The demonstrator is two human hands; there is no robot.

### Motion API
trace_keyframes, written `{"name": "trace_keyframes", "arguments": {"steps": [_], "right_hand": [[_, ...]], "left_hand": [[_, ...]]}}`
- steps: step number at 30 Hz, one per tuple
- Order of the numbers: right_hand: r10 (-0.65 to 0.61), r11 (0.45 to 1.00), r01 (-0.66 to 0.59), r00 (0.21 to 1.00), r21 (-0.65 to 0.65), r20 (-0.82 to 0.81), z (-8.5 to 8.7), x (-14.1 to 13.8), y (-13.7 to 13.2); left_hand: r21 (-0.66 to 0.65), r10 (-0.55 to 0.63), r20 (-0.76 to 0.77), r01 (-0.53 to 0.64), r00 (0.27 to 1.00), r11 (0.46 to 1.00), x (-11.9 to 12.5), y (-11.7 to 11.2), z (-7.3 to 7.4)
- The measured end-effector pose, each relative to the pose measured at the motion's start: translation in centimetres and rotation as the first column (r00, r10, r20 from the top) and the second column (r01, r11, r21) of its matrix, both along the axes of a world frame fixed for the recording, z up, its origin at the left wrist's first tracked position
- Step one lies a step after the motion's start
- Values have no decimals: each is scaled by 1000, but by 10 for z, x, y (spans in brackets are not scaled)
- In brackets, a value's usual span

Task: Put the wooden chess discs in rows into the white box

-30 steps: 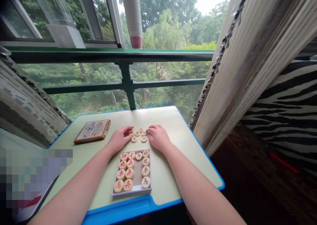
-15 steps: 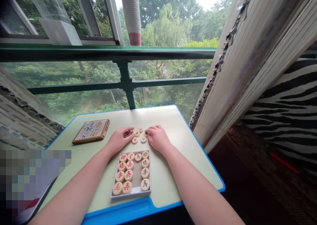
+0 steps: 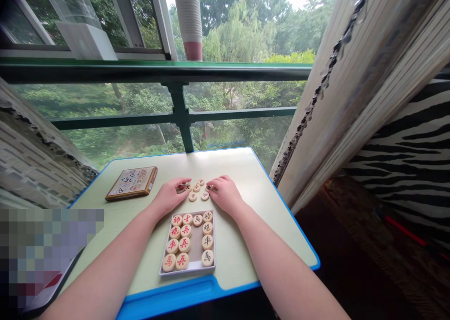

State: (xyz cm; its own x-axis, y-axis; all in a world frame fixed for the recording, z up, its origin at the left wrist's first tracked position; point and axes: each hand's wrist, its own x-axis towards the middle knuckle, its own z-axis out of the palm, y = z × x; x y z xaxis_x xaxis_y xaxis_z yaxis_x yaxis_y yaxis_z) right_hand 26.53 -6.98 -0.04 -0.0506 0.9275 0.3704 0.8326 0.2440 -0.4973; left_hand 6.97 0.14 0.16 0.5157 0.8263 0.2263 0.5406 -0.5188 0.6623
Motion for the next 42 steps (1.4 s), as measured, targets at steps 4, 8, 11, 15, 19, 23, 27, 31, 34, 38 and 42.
{"name": "trace_keyframes", "arguments": {"steps": [4,8,11,15,19,23,27,31,34,38,42], "right_hand": [[-11,1000,11,1000,-14,2,0,0,-1],[-1,1000,1,1000,-17,-5,0,-1,-1],[5,1000,-5,1000,-11,0,0,0,0],[-2,1000,2,1000,4,-3,-2,0,1],[-3,1000,4,1000,17,-28,1,-1,-2],[11,999,-7,994,45,-112,11,-7,-7],[52,998,-45,975,36,-216,19,-14,-12],[99,995,-98,956,18,-277,22,-18,-15],[100,994,-108,925,-2,-365,24,-21,-17],[67,995,-94,884,-36,-464,30,-23,-20],[48,992,-101,849,-72,-526,33,-24,-22]], "left_hand": [[20,10,-25,-10,1000,1000,-2,2,-3],[64,57,-80,-52,995,997,-4,4,-3],[22,66,-74,-65,995,998,-5,3,-2],[14,77,-40,-76,996,997,-6,1,1],[54,73,-10,-72,997,996,-5,-1,2],[54,77,65,-80,995,995,-3,-6,6],[-9,45,145,-44,988,999,3,-17,13],[-126,-27,263,62,965,990,7,-27,20],[-189,-32,330,99,943,977,8,-30,23],[-238,-16,346,104,938,966,6,-32,26],[-183,-55,267,107,962,977,5,-35,33]]}}
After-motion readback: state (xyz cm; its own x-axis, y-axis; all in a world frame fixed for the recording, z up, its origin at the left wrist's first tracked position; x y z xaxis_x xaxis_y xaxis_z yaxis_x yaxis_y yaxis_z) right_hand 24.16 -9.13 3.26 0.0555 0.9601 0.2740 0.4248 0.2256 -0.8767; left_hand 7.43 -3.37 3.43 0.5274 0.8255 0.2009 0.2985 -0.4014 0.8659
